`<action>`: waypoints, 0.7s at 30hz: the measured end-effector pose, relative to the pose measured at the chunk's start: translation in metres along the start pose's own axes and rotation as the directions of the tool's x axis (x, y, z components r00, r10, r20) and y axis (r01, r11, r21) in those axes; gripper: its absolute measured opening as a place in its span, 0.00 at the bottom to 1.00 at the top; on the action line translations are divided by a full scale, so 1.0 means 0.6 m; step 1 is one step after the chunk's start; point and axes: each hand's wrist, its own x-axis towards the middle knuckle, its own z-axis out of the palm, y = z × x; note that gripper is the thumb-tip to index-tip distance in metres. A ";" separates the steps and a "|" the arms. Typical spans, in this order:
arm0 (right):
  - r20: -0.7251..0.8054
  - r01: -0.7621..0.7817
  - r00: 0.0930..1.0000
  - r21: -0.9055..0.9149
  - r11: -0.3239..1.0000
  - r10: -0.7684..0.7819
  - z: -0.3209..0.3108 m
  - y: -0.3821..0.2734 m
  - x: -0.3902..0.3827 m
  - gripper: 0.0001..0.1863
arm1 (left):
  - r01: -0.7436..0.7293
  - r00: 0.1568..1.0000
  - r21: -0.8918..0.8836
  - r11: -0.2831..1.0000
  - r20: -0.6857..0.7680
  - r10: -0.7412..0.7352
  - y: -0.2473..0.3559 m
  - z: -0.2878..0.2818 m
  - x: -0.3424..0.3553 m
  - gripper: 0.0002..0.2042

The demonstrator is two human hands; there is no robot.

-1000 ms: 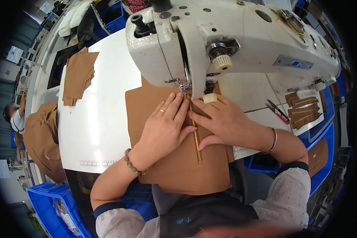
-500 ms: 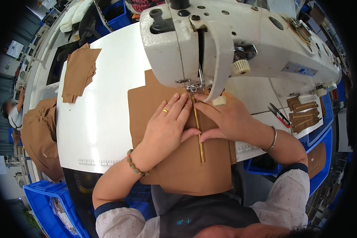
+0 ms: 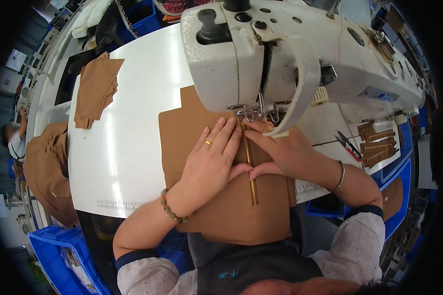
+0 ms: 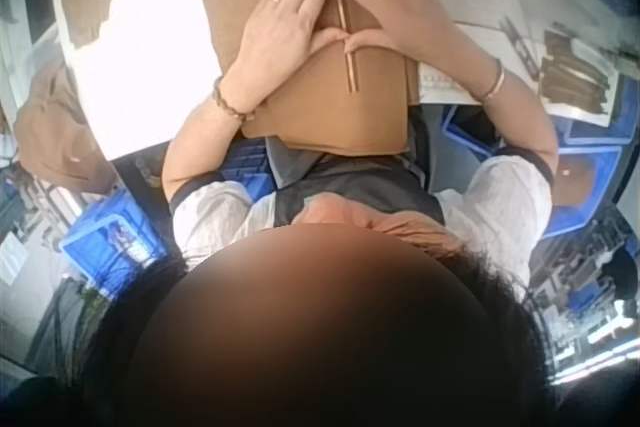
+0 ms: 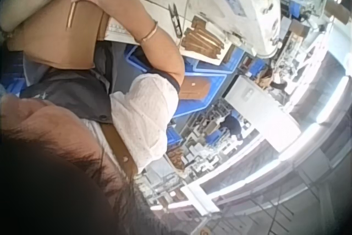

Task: Sewing a gold zipper onto a piece of brown leather using an industrial sewing machine.

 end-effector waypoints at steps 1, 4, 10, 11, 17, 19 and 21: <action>0.008 -0.003 1.000 0.008 1.000 0.003 0.000 0.000 -0.001 0.45 | 0.001 1.000 0.005 1.000 0.005 -0.001 0.000 0.000 0.000 0.38; 0.014 -0.001 1.000 -0.009 1.000 0.001 -0.001 -0.002 0.000 0.45 | 0.000 1.000 0.008 1.000 0.009 0.000 0.000 -0.002 0.001 0.38; -0.022 0.027 0.999 0.005 1.000 -0.027 -0.005 -0.002 0.006 0.44 | -0.006 1.000 0.024 1.000 0.026 0.005 0.000 -0.006 0.003 0.38; -0.020 0.010 1.000 0.005 1.000 -0.010 -0.005 -0.002 0.006 0.44 | -0.005 1.000 0.034 0.999 0.030 0.004 0.001 -0.007 0.003 0.37; 0.039 0.025 0.999 -0.195 0.981 -0.018 -0.090 -0.018 -0.015 0.38 | -0.006 1.000 0.053 0.999 0.008 0.005 0.003 -0.010 0.006 0.37; -0.138 -0.046 0.990 -0.326 0.944 0.000 -0.184 -0.013 -0.050 0.33 | -0.008 1.000 0.050 0.999 0.009 0.007 0.003 -0.011 0.007 0.37; -0.447 -0.084 0.883 -0.445 0.892 -0.140 -0.308 0.058 -0.091 0.17 | -0.002 1.000 0.046 0.999 0.003 0.001 0.003 -0.011 0.005 0.36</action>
